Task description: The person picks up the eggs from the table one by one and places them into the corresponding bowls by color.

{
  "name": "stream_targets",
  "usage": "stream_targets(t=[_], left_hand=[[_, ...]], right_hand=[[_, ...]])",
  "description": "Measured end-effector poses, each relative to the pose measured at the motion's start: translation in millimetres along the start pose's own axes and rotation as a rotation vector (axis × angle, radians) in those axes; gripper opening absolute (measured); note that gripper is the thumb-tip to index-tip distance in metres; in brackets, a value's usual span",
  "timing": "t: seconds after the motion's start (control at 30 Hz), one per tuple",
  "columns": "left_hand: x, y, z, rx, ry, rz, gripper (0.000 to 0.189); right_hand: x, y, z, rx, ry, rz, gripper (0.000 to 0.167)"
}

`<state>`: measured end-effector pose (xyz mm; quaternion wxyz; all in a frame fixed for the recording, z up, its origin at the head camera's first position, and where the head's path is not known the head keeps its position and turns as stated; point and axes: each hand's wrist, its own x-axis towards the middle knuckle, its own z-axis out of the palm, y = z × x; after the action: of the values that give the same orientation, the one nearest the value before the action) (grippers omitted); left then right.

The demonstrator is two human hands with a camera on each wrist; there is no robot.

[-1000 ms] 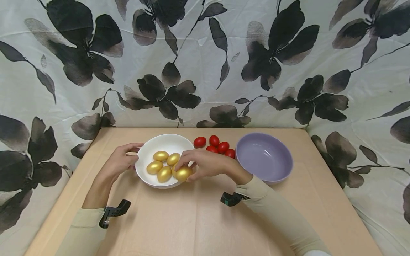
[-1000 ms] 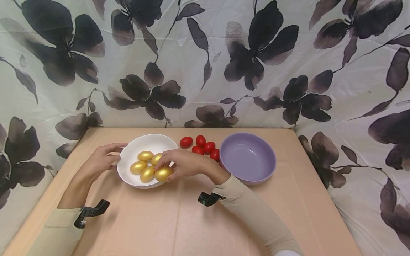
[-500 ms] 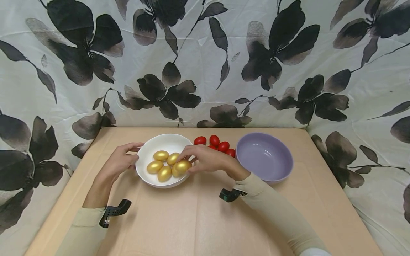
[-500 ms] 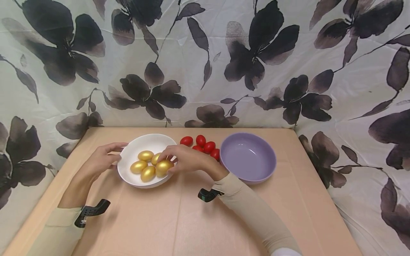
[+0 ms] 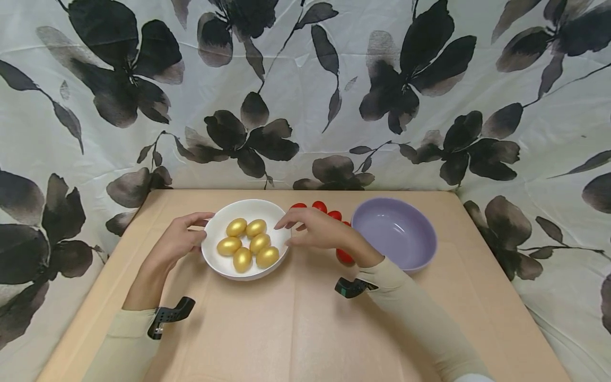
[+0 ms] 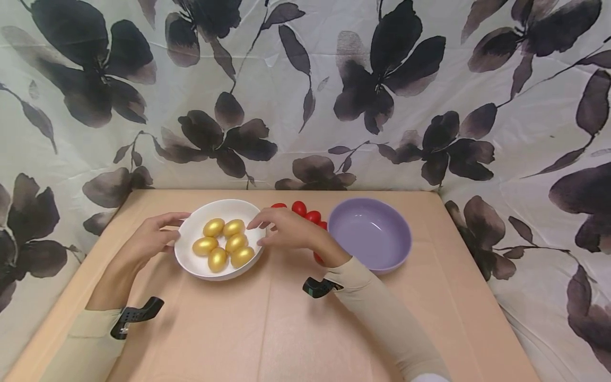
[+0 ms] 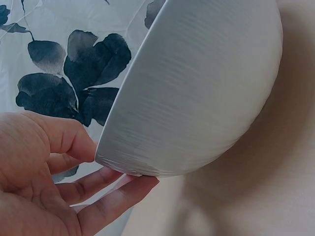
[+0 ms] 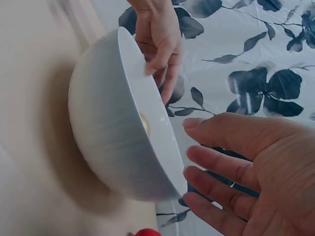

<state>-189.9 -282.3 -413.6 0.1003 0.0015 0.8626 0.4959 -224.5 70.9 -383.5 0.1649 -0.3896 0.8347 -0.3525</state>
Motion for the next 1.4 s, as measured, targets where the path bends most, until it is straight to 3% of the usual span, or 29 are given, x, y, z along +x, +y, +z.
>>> stream_targets(t=[0.73, 0.9, 1.03, 1.4], left_hand=[[-1.8, 1.6, 0.9, 0.008, 0.015, -0.004, 0.057], [-0.5, 3.6, 0.6, 0.021, 0.027, 0.003, 0.053], [2.8, 8.4, -0.6, 0.030, 0.049, 0.008, 0.052], [4.1, 34.4, -3.3, 0.056, 0.108, 0.022, 0.053]], right_hand=[[-17.5, 12, -7, 0.010, 0.019, 0.018, 0.042], [-24.1, 11, -12, -0.019, 0.046, 0.061, 0.041], [-32.3, 10, -18, -0.006, 0.078, 0.122, 0.039], [-65.0, 27, -39, 0.025, 0.178, 0.187, 0.037]])
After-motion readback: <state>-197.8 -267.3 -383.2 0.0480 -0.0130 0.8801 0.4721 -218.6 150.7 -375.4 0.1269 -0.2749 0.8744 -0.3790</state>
